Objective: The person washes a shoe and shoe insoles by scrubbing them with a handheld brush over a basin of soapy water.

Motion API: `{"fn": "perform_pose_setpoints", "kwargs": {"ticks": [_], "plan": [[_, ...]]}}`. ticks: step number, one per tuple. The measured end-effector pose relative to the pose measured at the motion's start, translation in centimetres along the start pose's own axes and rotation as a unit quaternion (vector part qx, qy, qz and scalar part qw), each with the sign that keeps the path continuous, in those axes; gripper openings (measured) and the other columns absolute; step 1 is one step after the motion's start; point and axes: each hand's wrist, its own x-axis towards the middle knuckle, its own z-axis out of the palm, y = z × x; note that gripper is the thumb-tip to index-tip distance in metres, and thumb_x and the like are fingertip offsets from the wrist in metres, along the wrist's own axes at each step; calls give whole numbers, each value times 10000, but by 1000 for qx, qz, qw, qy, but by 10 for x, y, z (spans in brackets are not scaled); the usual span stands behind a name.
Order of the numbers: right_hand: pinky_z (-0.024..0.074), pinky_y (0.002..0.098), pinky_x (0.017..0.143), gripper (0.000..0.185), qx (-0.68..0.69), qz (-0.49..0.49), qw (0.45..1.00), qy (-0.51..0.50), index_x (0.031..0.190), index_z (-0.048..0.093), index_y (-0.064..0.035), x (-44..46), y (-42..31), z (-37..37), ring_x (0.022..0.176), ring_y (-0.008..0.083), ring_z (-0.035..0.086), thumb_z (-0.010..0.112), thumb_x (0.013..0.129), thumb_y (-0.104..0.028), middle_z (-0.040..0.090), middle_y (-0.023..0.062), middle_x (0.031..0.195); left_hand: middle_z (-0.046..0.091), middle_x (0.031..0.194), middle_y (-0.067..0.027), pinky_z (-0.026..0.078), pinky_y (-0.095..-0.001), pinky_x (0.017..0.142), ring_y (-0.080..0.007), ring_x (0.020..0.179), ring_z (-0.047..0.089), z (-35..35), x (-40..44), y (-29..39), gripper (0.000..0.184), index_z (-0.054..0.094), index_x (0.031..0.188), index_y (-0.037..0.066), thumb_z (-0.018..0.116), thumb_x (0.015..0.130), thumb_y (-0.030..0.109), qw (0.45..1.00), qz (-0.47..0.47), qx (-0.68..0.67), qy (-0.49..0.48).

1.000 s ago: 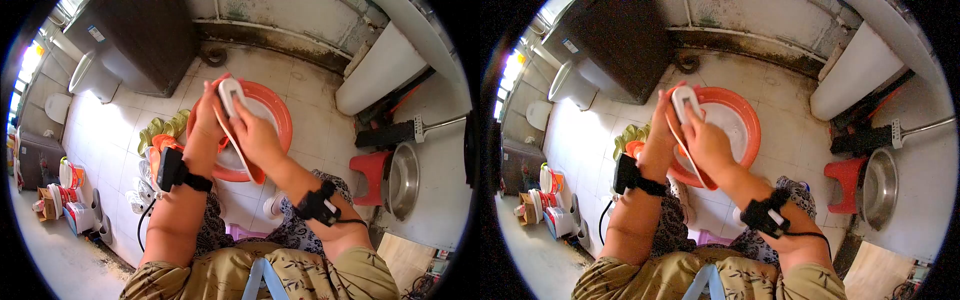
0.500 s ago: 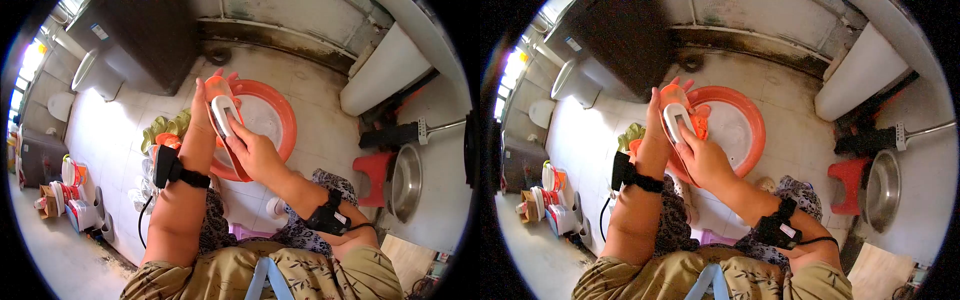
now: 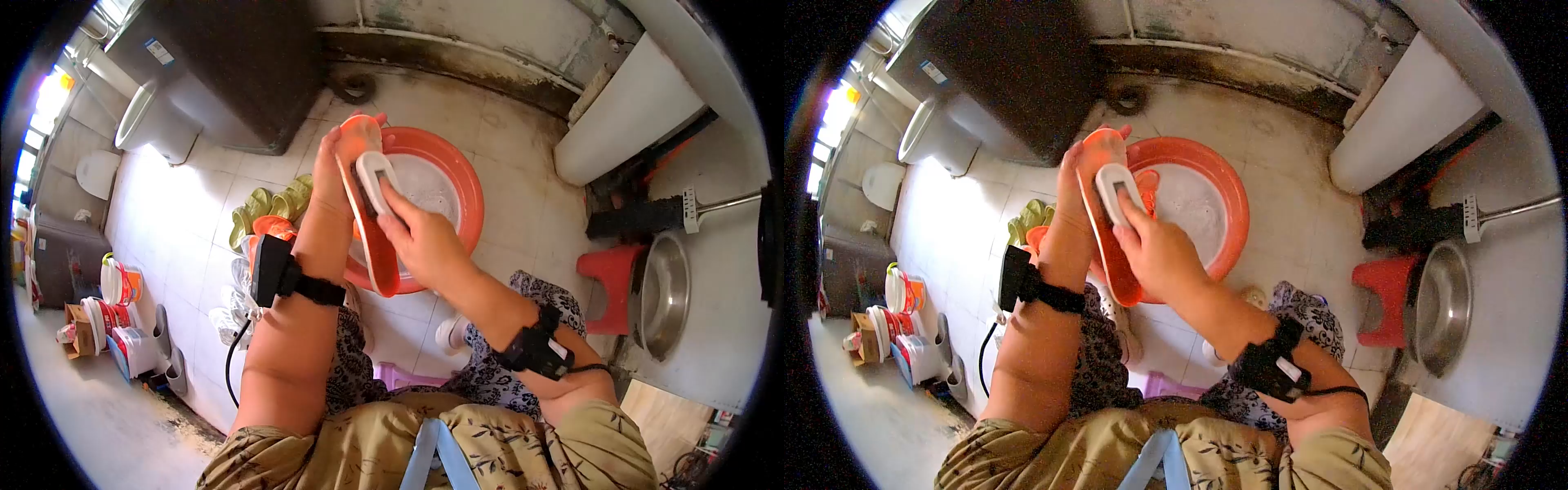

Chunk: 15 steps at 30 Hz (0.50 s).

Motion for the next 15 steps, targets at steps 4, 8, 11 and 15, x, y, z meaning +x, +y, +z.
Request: {"fn": "perform_pose_setpoints", "kwargs": {"ticks": [4, 8, 11, 15], "plan": [[461, 490, 618, 434, -26, 13, 1000, -4, 1294, 464, -128, 5, -4, -2, 676, 411, 594, 501, 883, -263, 599, 237, 707, 563, 1135, -167, 507, -362, 717, -262, 910, 577, 4, -8, 0, 497, 460, 1219, 58, 370, 875, 406, 996, -71, 34, 34], [460, 503, 600, 416, -122, 2, 989, 80, 1276, 484, -138, 40, 13, -7, 654, 403, 594, 487, 884, -277, 604, 227, 693, 576, 1073, -144, 495, -395, 782, -268, 908, 574, 10, -4, -30, 483, 478, 1184, 39, 378, 888, 407, 994, -61, 24, 91], [460, 506, 607, 416, -77, 25, 992, 100, 1277, 483, -141, 44, 17, -1, 654, 409, 590, 484, 884, -276, 602, 231, 697, 555, 1112, -157, 477, -432, 849, -286, 1007, 540, 2, -2, -39, 459, 476, 1179, 59, 355, 883, 388, 995, -1, 51, 90], [462, 514, 654, 419, 48, 6, 997, 53, 1277, 477, -126, 19, 8, 11, 722, 433, 591, 468, 887, -279, 606, 254, 753, 576, 1079, -143, 458, -381, 825, -265, 926, 555, 15, -9, -11, 471, 473, 1206, 36, 350, 862, 332, 998, 5, 0, 55]]}}
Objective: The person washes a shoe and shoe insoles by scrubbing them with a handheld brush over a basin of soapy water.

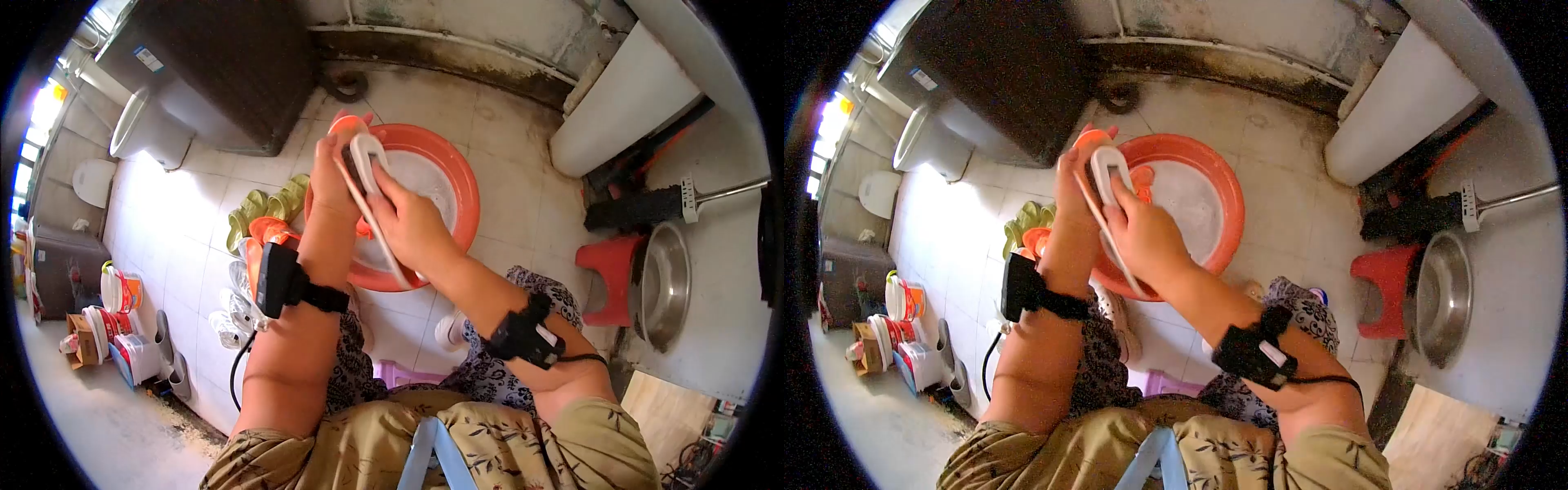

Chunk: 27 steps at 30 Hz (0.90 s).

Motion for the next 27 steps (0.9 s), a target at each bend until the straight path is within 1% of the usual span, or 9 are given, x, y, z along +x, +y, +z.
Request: {"fn": "perform_pose_setpoints", "kwargs": {"ticks": [2, 3, 7, 11, 14, 18, 24, 26, 27], "plan": [[464, 510, 652, 420, -13, 7, 1000, -16, 1277, 478, -125, 2, 4, -6, 719, 430, 593, 470, 884, -276, 607, 249, 749, 589, 1052, -145, 462, -373, 813, -270, 915, 558, 1, 0, -3, 485, 483, 1195, 20, 335, 852, 329, 999, 33, 14, 38], [465, 507, 650, 422, -28, 18, 999, -28, 1277, 478, -124, 3, 4, -9, 715, 427, 594, 472, 882, -273, 608, 244, 744, 588, 1045, -142, 463, -366, 816, -266, 925, 560, -8, 3, -1, 472, 487, 1188, 5, 363, 851, 312, 998, -52, 13, -24], [467, 497, 605, 450, -141, 19, 990, 19, 1290, 463, -124, 28, 5, -19, 659, 402, 597, 488, 867, -277, 607, 228, 708, 579, 1052, -130, 451, -386, 861, -251, 966, 554, -10, 1, -24, 414, 486, 1189, 23, 407, 853, 251, 995, -91, 27, 5], [467, 493, 595, 454, -151, 18, 988, 28, 1295, 458, -131, 29, 2, -20, 646, 398, 596, 487, 869, -285, 609, 222, 703, 547, 1129, -138, 438, -402, 901, -269, 1021, 533, -3, -4, -27, 414, 447, 1238, 53, 398, 899, 284, 999, -40, 15, 11], [464, 490, 611, 454, -137, 30, 990, -32, 1299, 453, -123, 16, -9, -18, 662, 408, 592, 497, 872, -271, 605, 233, 721, 531, 1169, -149, 450, -415, 886, -304, 1029, 531, -7, 1, -4, 497, 414, 1263, 28, 336, 927, 385, 1000, 1, 6, -15], [448, 501, 640, 429, -2, 15, 997, -73, 1282, 470, -115, -3, -5, -18, 701, 428, 582, 517, 874, -241, 595, 260, 772, 522, 1163, -180, 459, -396, 872, -311, 1018, 537, -7, 0, 12, 532, 409, 1256, 1, 324, 914, 399, 999, 8, 27, -19], [461, 486, 641, 422, -91, 11, 995, -34, 1270, 482, -101, 23, 6, -21, 711, 404, 598, 486, 884, -271, 613, 242, 783, 518, 1193, -157, 445, -415, 890, -311, 1074, 523, -3, -2, -10, 505, 389, 1283, 32, 325, 917, 374, 999, -32, 22, -33], [468, 485, 645, 427, -109, -18, 993, 41, 1272, 480, -100, 39, 16, -22, 720, 402, 603, 476, 886, -285, 619, 236, 786, 509, 1209, -157, 437, -418, 904, -294, 1093, 512, -3, -5, -26, 483, 393, 1285, 41, 333, 921, 353, 1000, -9, 21, -7], [469, 493, 660, 436, -94, -9, 995, 35, 1276, 474, -96, 38, 12, -22, 734, 415, 599, 480, 882, -282, 617, 242, 788, 490, 1252, -151, 415, -477, 943, -347, 1117, 496, -4, -3, -27, 524, 363, 1320, 44, 366, 915, 375, 998, 16, 61, -3]]}}
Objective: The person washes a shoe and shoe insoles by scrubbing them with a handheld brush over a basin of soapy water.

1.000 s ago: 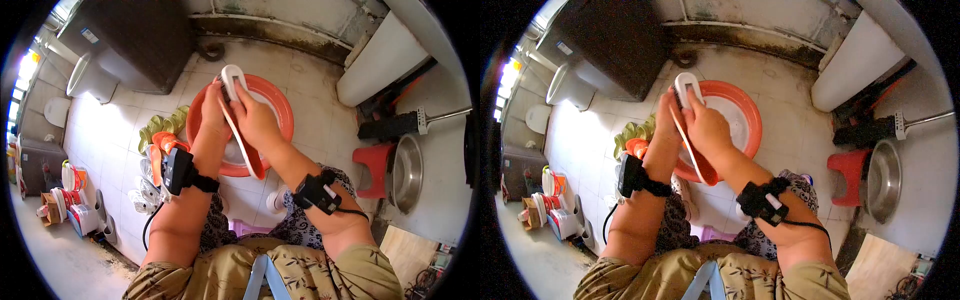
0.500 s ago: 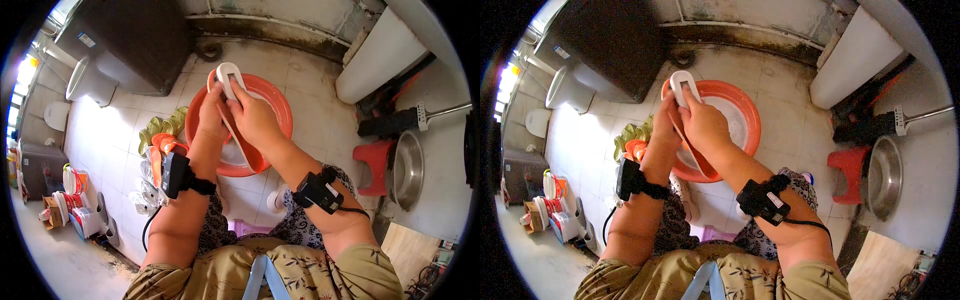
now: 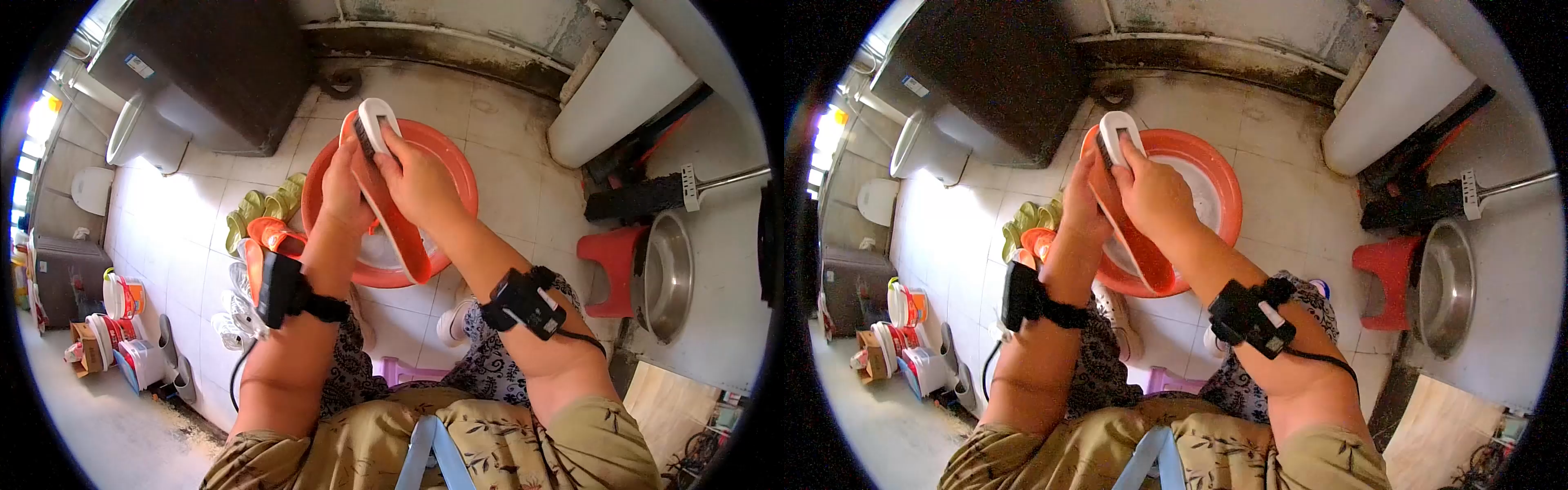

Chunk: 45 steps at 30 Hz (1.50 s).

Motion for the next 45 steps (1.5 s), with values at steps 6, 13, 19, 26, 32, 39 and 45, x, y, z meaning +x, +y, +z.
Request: {"fn": "perform_pose_setpoints", "kwargs": {"ticks": [6, 13, 19, 26, 32, 39, 45], "plan": [[468, 502, 684, 446, 28, 24, 997, -71, 1287, 461, -110, -31, -10, 8, 740, 428, 596, 485, 872, -272, 616, 249, 800, 549, 1147, -133, 449, -392, 887, -271, 1048, 533, -8, 2, 21, 403, 441, 1240, 40, 317, 946, 286, 997, -37, -70, 5], [464, 500, 633, 445, -21, 17, 1000, 6, 1287, 460, -101, -9, 2, 2, 701, 405, 602, 476, 880, -280, 615, 236, 758, 526, 1197, -145, 429, -400, 925, -284, 1060, 527, 8, -9, 0, 419, 419, 1282, 56, 340, 961, 314, 997, -38, -58, 12], [462, 512, 628, 435, 34, 34, 996, -71, 1294, 460, -138, -28, -15, 7, 690, 415, 598, 472, 886, -289, 606, 250, 750, 522, 1210, -140, 412, -401, 948, -284, 1082, 514, -8, -2, 19, 460, 405, 1284, 48, 318, 966, 368, 998, -53, -41, 9], [468, 499, 652, 422, 58, 22, 996, -64, 1264, 489, -106, -25, -22, 5, 705, 421, 597, 476, 895, -311, 605, 255, 773, 531, 1189, -180, 462, -411, 876, -311, 1007, 558, -12, 5, 14, 599, 412, 1274, 17, 274, 950, 501, 996, -58, -60, -39], [481, 494, 635, 426, 5, -9, 997, -74, 1293, 469, -175, -18, -12, 3, 698, 414, 601, 484, 888, -305, 611, 250, 762, 523, 1175, -179, 441, -451, 895, -323, 991, 551, -5, -3, 20, 613, 426, 1241, 5, 265, 946, 518, 993, -85, -83, -28], [469, 432, 655, 422, -12, 46, 994, -97, 1297, 470, -131, -25, -28, -2, 731, 400, 596, 509, 899, -267, 607, 250, 789, 506, 1203, -171, 463, -478, 865, -323, 1072, 504, -9, 0, 31, 552, 426, 1247, 52, 360, 929, 498, 998, -39, -39, -36], [477, 400, 722, 432, 124, 23, 984, -125, 1305, 463, -139, -48, -29, 1, 817, 398, 606, 532, 893, -250, 602, 272, 866, 456, 1265, -185, 496, -475, 783, -348, 1048, 508, -29, 13, 39, 619, 397, 1267, 52, 409, 878, 532, 998, -7, -24, -53]]}}
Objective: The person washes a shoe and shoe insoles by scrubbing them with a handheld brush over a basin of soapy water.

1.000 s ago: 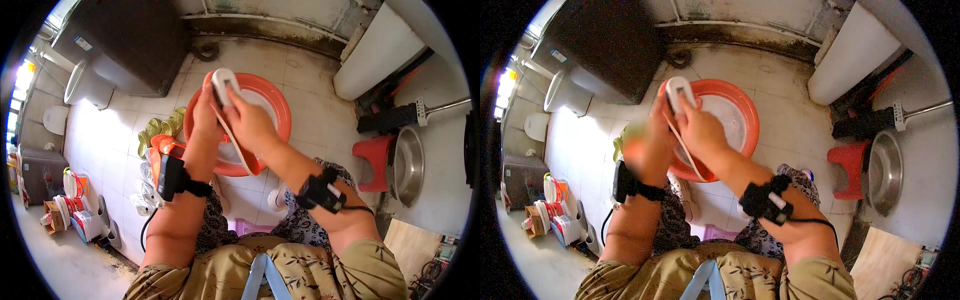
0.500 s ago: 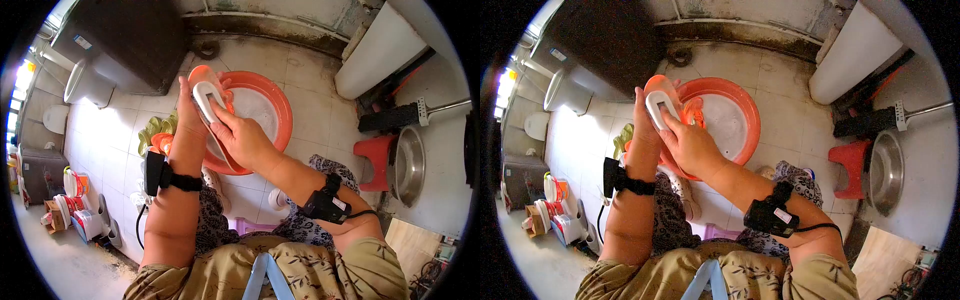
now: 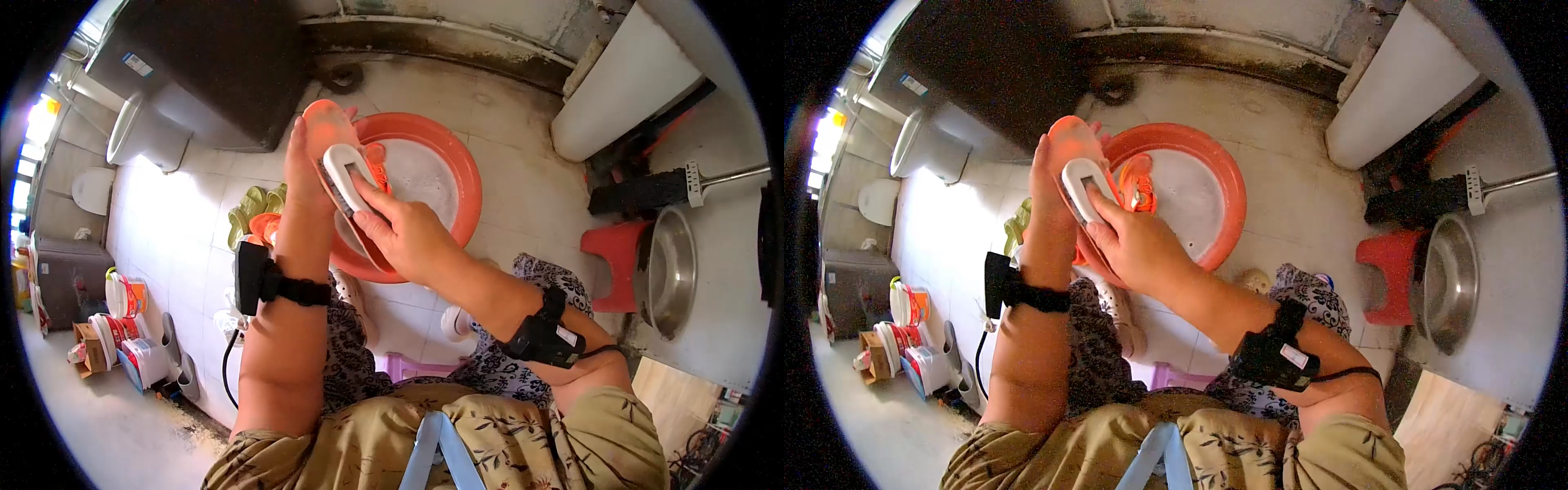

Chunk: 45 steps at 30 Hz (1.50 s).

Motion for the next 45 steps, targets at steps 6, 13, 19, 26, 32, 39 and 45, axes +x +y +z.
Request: {"fn": "perform_pose_setpoints", "kwargs": {"ticks": [6, 13, 19, 26, 32, 39, 45], "plan": [[478, 491, 640, 425, -200, -10, 975, 100, 1272, 489, -148, 38, 17, -11, 700, 404, 603, 502, 866, -273, 616, 228, 749, 473, 1259, -141, 427, -435, 920, -309, 1093, 496, 23, -2, -27, 434, 365, 1313, 93, 303, 955, 330, 998, -30, -25, 53], [474, 497, 679, 428, -89, 16, 994, 64, 1269, 489, -120, 21, 14, 3, 736, 418, 598, 477, 878, -295, 616, 249, 814, 521, 1160, -135, 469, -458, 858, -326, 1015, 518, 25, -10, -11, 432, 384, 1284, 77, 323, 946, 340, 998, -15, -7, 60], [473, 497, 667, 437, -131, 4, 988, 84, 1276, 480, -118, 30, 27, -10, 724, 413, 601, 475, 877, -296, 620, 241, 809, 543, 1144, -155, 491, -436, 805, -302, 984, 547, 20, -5, -31, 452, 406, 1276, 53, 336, 941, 349, 998, -25, -1, 51], [474, 415, 672, 548, -80, 55, 971, 218, 1351, 397, -122, 57, 66, -49, 759, 321, 633, 516, 872, -358, 649, 181, 893, 523, 1193, -168, 500, -389, 719, -325, 1085, 517, 16, -8, -19, 472, 462, 1223, 34, 376, 909, 376, 993, -58, -73, -69], [314, 203, 351, 680, 261, 263, 928, -43, 1405, 270, -83, 11, 28, -31, 459, 58, 447, 611, 835, -229, 591, 38, 839, 478, 1231, -202, 501, -435, 809, -359, 1108, 494, 11, -4, 2, 550, 444, 1224, 11, 423, 876, 435, 992, 17, -104, -68], [379, 200, 422, 747, 306, 195, 932, 18, 1414, 252, -93, 15, 17, -23, 661, 76, 556, 639, 776, -125, 595, 52, 989, 503, 1227, -189, 454, -424, 897, -313, 1098, 508, 22, -10, -16, 564, 405, 1276, 15, 454, 870, 402, 996, 0, -69, -57], [416, 210, 462, 728, 340, 181, 922, 46, 1407, 268, -106, 18, 19, -24, 667, 91, 570, 635, 778, -103, 590, 55, 1005, 516, 1223, -173, 431, -418, 922, -290, 1080, 523, 30, -27, -23, 502, 395, 1286, 14, 437, 871, 294, 995, -80, -60, -15]]}}
